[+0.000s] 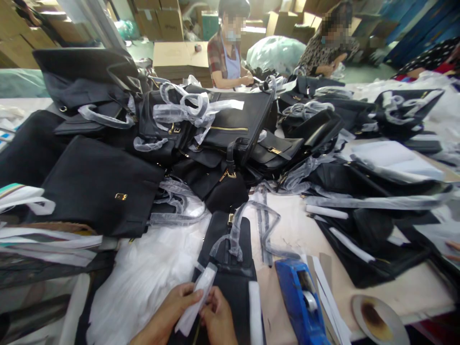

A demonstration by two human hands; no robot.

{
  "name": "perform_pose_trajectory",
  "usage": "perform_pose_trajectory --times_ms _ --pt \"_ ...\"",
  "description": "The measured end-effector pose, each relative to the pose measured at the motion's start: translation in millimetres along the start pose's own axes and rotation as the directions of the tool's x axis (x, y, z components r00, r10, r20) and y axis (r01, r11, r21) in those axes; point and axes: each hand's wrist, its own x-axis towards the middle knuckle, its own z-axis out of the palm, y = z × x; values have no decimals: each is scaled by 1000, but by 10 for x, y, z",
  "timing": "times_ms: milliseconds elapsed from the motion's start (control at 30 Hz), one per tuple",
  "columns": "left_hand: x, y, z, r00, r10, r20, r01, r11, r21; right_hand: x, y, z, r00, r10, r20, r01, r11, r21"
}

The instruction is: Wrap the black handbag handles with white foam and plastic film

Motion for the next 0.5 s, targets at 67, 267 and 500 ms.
perform_pose_trajectory --times_ms 67,267,500 --pt "37 -51 -10 1000 6 15 -5 1000 -29 31 63 -24 1000 -27 -12 27 999 -29" --pt "159 -152 -47 1000 -11 13 11 999 -53 88 131 -27 998 -45 -34 41 992 -115" --pt "-62 64 79 999 -40 27 42 996 -75 -74 -72 23 994 -28 -102 11 987 -160"
